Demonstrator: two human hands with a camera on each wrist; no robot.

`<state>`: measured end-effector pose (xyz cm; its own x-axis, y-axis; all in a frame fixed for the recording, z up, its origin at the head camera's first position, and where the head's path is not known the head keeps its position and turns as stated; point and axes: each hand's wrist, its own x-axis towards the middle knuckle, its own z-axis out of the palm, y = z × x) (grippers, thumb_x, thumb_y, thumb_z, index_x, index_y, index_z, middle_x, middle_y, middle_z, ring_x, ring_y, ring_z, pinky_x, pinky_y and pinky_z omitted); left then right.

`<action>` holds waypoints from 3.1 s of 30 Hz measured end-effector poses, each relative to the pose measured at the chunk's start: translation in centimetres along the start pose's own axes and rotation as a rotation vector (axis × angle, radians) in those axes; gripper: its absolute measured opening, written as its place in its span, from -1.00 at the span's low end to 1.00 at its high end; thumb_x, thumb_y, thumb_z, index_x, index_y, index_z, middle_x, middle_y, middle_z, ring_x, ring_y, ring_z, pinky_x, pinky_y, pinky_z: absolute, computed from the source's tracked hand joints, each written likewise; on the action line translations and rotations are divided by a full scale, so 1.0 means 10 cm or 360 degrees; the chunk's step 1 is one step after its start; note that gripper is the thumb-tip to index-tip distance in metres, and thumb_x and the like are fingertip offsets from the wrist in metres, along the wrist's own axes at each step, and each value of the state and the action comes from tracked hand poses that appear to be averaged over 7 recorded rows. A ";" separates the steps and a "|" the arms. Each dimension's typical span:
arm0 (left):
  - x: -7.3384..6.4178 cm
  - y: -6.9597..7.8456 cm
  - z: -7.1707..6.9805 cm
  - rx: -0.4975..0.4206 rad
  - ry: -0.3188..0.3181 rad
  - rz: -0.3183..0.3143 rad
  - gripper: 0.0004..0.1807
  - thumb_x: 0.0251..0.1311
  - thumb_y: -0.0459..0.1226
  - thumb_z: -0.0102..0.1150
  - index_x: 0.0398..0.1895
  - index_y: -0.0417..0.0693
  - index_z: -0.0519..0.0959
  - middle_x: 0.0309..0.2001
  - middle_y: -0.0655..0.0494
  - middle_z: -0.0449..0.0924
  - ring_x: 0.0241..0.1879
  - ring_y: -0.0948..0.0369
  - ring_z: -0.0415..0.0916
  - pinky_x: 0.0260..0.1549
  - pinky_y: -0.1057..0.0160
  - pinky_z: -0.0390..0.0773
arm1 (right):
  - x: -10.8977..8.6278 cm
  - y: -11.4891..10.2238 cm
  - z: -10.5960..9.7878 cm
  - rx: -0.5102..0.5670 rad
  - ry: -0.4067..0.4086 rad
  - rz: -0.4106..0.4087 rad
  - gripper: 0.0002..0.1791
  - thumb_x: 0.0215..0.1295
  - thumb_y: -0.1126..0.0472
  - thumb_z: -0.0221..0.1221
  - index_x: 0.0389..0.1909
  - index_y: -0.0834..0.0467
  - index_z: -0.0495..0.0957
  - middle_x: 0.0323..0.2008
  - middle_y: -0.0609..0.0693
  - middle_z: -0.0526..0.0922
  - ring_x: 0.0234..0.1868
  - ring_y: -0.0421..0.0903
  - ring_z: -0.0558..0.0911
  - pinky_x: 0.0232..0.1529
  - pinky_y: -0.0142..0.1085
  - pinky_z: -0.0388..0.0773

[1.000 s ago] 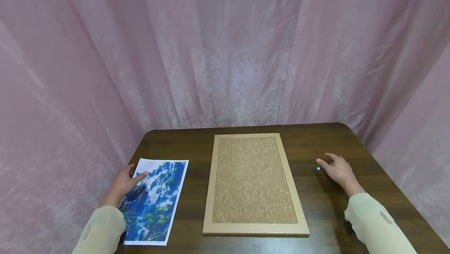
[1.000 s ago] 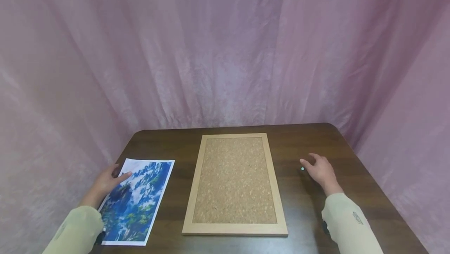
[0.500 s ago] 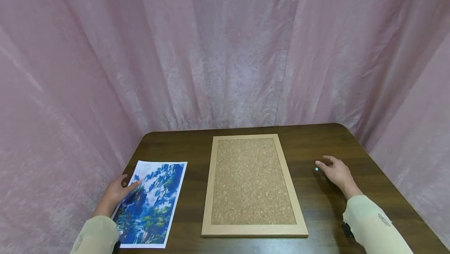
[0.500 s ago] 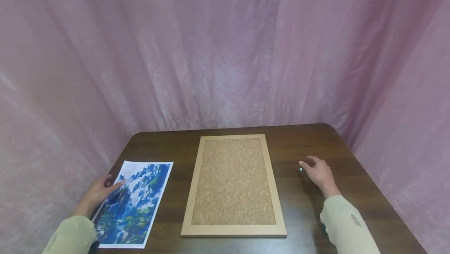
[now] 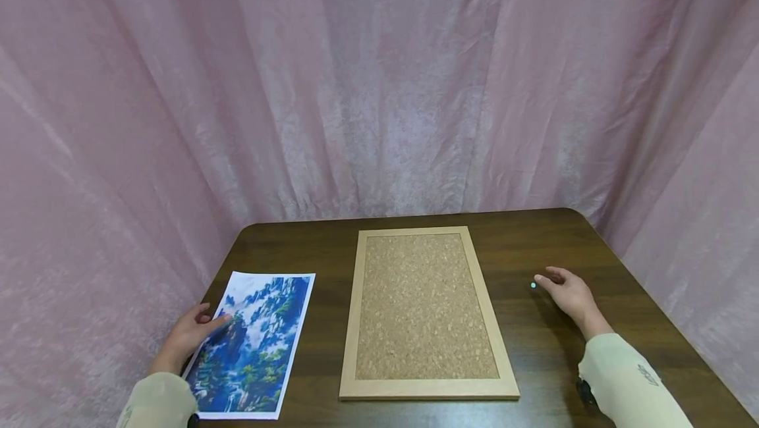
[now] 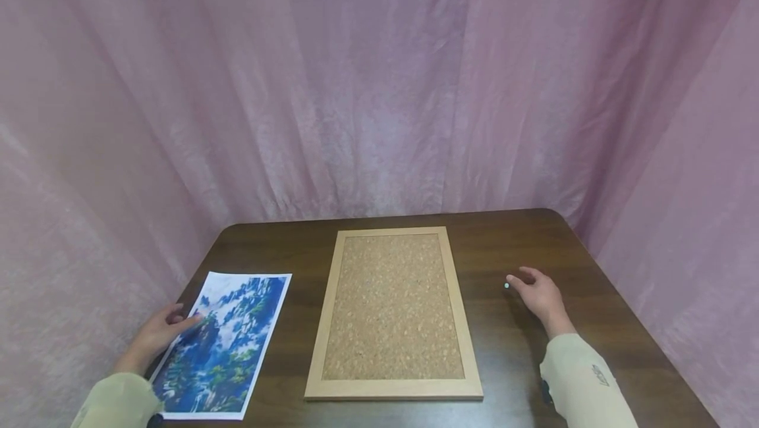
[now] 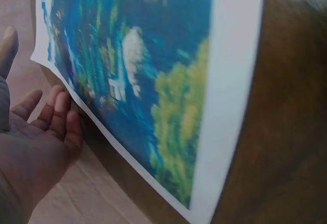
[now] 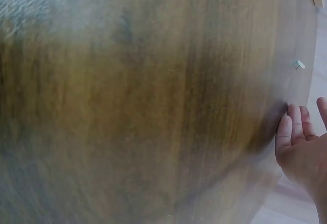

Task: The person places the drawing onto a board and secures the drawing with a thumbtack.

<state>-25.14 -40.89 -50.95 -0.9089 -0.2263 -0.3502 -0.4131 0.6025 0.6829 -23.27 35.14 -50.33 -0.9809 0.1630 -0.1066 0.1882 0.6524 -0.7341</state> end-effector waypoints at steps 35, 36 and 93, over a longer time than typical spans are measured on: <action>0.08 -0.14 0.12 -0.0023 0.0099 -0.0032 -0.12 0.20 -0.19 0.39 0.40 -0.45 0.13 0.26 -0.54 0.20 0.09 -0.35 0.37 0.15 -0.30 0.35 | 0.05 0.13 0.28 -0.0038 0.0355 -0.0115 -0.64 0.34 0.18 0.26 0.01 0.38 0.62 0.05 0.40 0.59 0.08 0.36 0.51 0.06 0.16 0.39; 0.07 -0.14 0.13 -0.0027 0.0108 -0.0031 -0.13 0.20 -0.20 0.39 0.40 -0.45 0.13 0.25 -0.54 0.21 0.09 -0.35 0.38 0.14 -0.30 0.37 | 0.05 0.13 0.28 -0.0050 0.0372 -0.0118 -0.65 0.33 0.18 0.26 -0.01 0.37 0.63 0.04 0.39 0.60 0.08 0.37 0.51 0.05 0.16 0.39; 0.01 0.14 0.12 -0.0198 0.0160 0.0331 -0.49 0.46 -0.14 0.07 0.19 -0.44 0.39 -0.07 -0.23 0.53 -0.15 0.00 0.51 -0.13 0.03 0.54 | 0.07 0.10 0.35 -0.0155 0.0377 0.0021 -0.73 0.38 0.14 0.18 -0.15 0.27 0.69 0.06 0.36 0.52 0.26 0.38 0.23 0.20 0.25 0.12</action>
<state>-25.79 -39.12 -50.82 -0.9735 -0.1862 -0.1326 -0.2148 0.5466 0.8093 -23.93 33.36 -53.48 -0.9413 0.3334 0.0527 0.2162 0.7153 -0.6646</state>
